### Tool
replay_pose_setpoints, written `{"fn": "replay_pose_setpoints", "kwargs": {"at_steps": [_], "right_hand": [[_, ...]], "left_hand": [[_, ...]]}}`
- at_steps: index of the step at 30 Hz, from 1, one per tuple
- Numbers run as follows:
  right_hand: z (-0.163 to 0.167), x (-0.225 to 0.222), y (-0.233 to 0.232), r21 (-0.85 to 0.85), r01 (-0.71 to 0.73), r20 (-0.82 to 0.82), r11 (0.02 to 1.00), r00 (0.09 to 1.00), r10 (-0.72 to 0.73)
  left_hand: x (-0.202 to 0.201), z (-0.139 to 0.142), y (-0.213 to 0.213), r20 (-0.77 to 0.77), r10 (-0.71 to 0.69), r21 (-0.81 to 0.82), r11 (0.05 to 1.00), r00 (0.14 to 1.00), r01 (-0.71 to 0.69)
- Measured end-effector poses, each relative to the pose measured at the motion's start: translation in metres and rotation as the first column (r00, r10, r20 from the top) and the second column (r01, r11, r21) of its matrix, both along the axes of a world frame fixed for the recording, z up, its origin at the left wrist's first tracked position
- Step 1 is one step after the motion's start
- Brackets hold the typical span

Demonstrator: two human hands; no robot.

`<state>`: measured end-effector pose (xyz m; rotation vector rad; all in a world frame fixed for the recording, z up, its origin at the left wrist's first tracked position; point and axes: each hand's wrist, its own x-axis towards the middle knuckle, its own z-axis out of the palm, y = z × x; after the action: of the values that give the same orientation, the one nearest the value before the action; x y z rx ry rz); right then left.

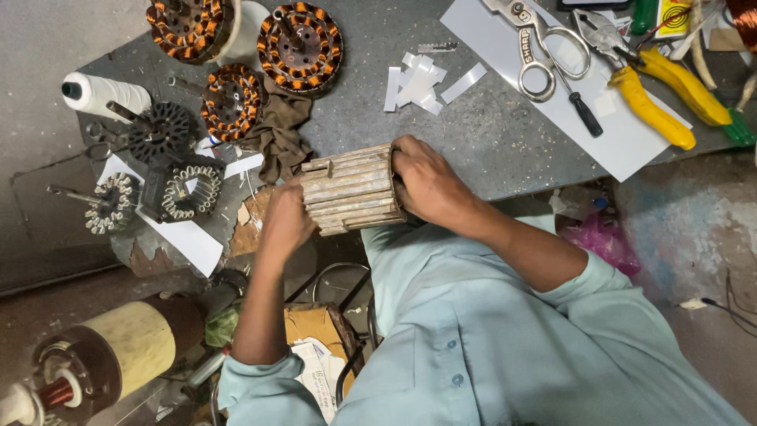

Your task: The person inserts small white insulating pieces into slots on a laminated stator core and wraps copper wire around the core. The person repeatedly places insulators and adjusts the wire while holding the core with both hands.

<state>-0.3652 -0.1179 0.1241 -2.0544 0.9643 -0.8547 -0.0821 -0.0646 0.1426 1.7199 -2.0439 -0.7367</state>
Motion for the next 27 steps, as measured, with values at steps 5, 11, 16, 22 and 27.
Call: {"fn": "replay_pose_setpoints", "kwargs": {"at_steps": [5, 11, 16, 22, 27], "right_hand": [[0.0, -0.006, -0.004, -0.019, -0.052, -0.001, 0.998, 0.999, 0.052], [0.003, -0.002, -0.003, -0.013, -0.035, -0.038, 0.999, 0.999, 0.034], [0.001, -0.001, -0.002, -0.014, -0.007, -0.024, 1.0, 1.0, 0.007], [0.0, -0.007, -0.007, 0.031, -0.076, -0.052, 0.997, 0.996, 0.078], [0.001, 0.001, -0.002, -0.038, 0.015, -0.018, 0.999, 1.0, -0.016]], "left_hand": [[-0.012, -0.011, 0.002, 0.164, 0.144, -0.075, 0.988, 0.976, -0.133], [-0.002, 0.005, -0.004, 0.05, -0.078, -0.137, 0.987, 0.996, 0.084], [-0.02, 0.005, 0.003, 0.124, 0.109, -0.092, 0.991, 0.986, -0.098], [-0.015, 0.009, -0.002, -0.002, -0.022, -0.137, 0.99, 1.0, 0.022], [-0.015, 0.0, 0.004, 0.216, 0.176, -0.091, 0.983, 0.961, -0.159]]}}
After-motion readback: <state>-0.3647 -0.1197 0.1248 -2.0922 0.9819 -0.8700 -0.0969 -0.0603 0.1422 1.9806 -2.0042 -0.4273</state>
